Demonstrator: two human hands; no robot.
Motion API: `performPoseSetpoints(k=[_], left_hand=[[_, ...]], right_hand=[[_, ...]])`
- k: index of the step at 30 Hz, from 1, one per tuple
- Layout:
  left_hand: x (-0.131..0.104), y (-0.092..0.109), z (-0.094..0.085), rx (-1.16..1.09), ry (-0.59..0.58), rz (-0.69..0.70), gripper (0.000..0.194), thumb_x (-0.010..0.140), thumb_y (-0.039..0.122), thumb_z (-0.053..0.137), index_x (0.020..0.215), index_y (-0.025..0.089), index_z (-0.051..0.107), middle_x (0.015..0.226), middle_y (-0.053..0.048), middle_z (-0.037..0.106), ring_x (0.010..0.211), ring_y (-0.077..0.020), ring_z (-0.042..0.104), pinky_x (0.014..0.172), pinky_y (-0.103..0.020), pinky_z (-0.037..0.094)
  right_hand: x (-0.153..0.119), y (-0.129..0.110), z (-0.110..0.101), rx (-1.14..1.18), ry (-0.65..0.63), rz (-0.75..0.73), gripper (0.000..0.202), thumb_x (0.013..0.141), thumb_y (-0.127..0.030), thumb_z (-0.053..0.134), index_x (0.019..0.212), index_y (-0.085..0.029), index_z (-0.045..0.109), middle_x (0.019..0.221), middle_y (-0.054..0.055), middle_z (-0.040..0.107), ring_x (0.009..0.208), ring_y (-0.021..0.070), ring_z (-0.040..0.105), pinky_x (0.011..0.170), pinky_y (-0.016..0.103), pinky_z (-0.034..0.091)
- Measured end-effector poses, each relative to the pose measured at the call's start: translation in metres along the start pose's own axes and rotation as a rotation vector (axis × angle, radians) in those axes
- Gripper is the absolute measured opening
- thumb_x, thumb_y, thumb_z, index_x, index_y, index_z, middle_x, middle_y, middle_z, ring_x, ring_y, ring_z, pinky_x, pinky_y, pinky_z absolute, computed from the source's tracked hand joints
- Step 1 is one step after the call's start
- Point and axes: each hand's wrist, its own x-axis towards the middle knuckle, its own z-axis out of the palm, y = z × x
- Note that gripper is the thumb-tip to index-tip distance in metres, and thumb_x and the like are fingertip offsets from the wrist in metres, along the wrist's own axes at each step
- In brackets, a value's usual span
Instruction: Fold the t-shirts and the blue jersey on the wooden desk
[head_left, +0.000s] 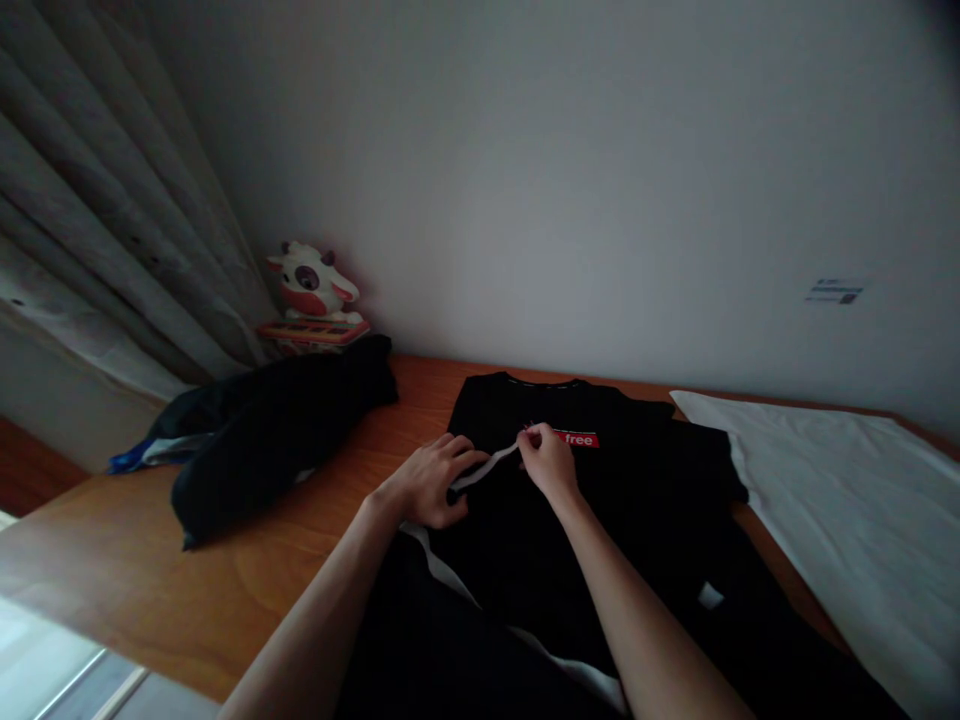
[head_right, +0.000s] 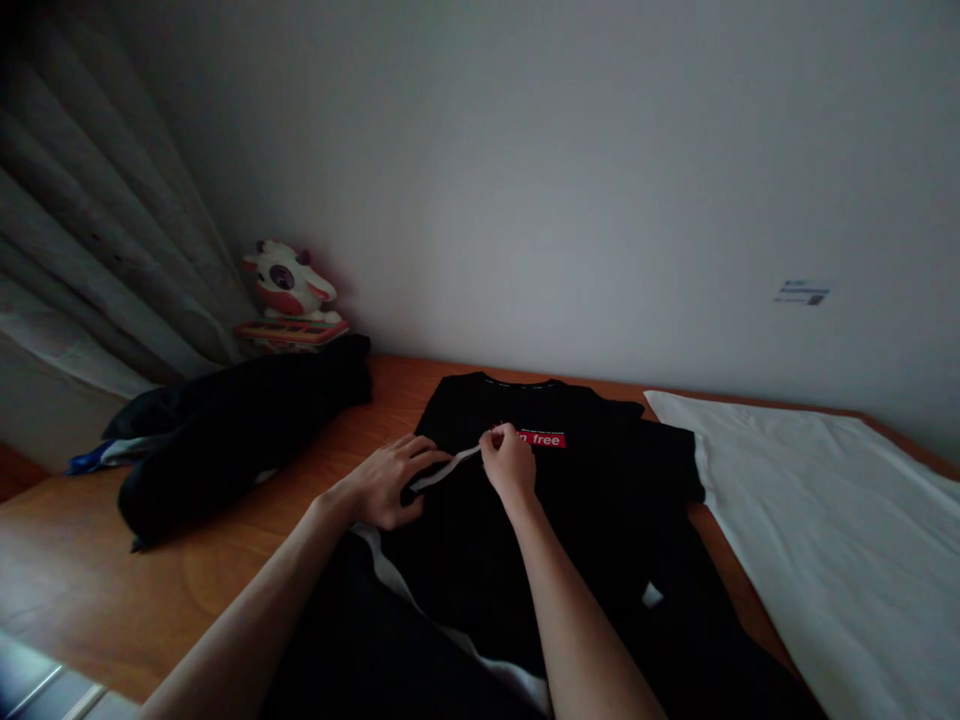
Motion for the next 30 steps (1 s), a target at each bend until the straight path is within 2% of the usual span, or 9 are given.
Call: performPoseSetpoints(k=[3,6,10,13,15,18,23,27,30], left_hand=[[-0.002,-0.004,0.002,0.010,-0.005,-0.049,0.077,0.066,0.019,0.066,0.142,0.021,0.054,0.125,-0.013,0.061,0.112,-0.0317,0.061,0.099,-0.045,0.052],[-0.001,-0.009,0.008,0.019,0.004,-0.075,0.064,0.072,0.013,0.059,0.136,0.020,0.058,0.116,-0.012,0.065,0.106,-0.0280,0.064,0.094,-0.041,0.054],[0.002,-0.011,0.012,0.006,0.173,-0.025,0.042,0.088,0.010,0.050,0.125,0.021,0.064,0.111,-0.009,0.071,0.104,-0.0238,0.066,0.093,-0.038,0.054],[0.002,-0.008,0.010,-0.041,0.319,0.024,0.033,0.095,0.016,0.050,0.124,0.021,0.064,0.117,-0.009,0.071,0.108,-0.0224,0.066,0.097,-0.037,0.054],[0.001,-0.006,0.008,-0.035,0.277,0.037,0.036,0.093,0.026,0.059,0.128,0.021,0.062,0.121,-0.011,0.070,0.111,-0.0247,0.065,0.098,-0.040,0.054],[-0.001,-0.008,0.007,0.018,0.163,0.021,0.050,0.083,0.034,0.070,0.131,0.020,0.062,0.125,-0.013,0.067,0.113,-0.0295,0.064,0.098,-0.044,0.054],[-0.003,-0.013,0.007,0.066,0.152,-0.035,0.030,0.086,0.020,0.058,0.112,0.019,0.070,0.104,-0.009,0.075,0.096,-0.0250,0.070,0.089,-0.039,0.055],[-0.002,-0.011,0.006,0.085,0.142,-0.069,0.024,0.093,0.032,0.055,0.106,0.020,0.071,0.093,-0.007,0.077,0.085,-0.0246,0.072,0.080,-0.036,0.053],[0.000,-0.011,0.010,0.040,0.143,-0.230,0.035,0.105,0.036,0.039,0.101,0.022,0.071,0.085,-0.005,0.077,0.078,-0.0204,0.074,0.069,-0.028,0.050]], right_hand=[[0.004,0.004,0.004,0.125,0.022,-0.011,0.028,0.100,-0.039,0.046,0.115,-0.018,0.058,0.109,0.011,0.074,0.074,0.0178,0.076,0.063,0.027,0.056],[0.006,0.008,0.006,0.197,0.014,-0.058,0.041,0.099,-0.043,0.049,0.132,-0.019,0.051,0.102,0.007,0.075,0.069,0.0164,0.074,0.060,0.026,0.056],[0.008,0.014,0.009,0.086,-0.089,-0.314,0.029,0.095,-0.044,0.057,0.112,-0.024,0.070,0.090,0.004,0.076,0.080,0.0202,0.074,0.079,0.033,0.056],[0.009,0.016,0.013,0.055,-0.054,-0.345,0.032,0.096,-0.037,0.053,0.116,-0.021,0.072,0.104,0.008,0.077,0.090,0.0224,0.073,0.087,0.036,0.055],[0.011,0.017,0.015,0.060,0.025,-0.328,0.039,0.096,-0.037,0.052,0.126,-0.017,0.068,0.114,0.013,0.075,0.095,0.0235,0.072,0.091,0.038,0.054],[0.010,0.018,0.018,0.020,0.088,-0.326,0.041,0.093,-0.037,0.056,0.125,-0.014,0.068,0.117,0.016,0.074,0.100,0.0261,0.071,0.095,0.041,0.053],[0.000,0.014,0.016,-0.136,0.107,-0.386,0.038,0.096,-0.033,0.054,0.126,-0.014,0.067,0.114,0.015,0.072,0.105,0.0265,0.067,0.095,0.040,0.050],[-0.010,0.009,0.011,-0.375,0.108,-0.316,0.033,0.097,-0.042,0.058,0.117,-0.020,0.073,0.117,0.015,0.067,0.114,0.0312,0.060,0.093,0.043,0.048],[-0.016,0.006,0.009,-0.461,0.117,-0.295,0.038,0.095,-0.046,0.062,0.123,-0.021,0.072,0.131,0.018,0.059,0.121,0.0335,0.055,0.094,0.046,0.046]])
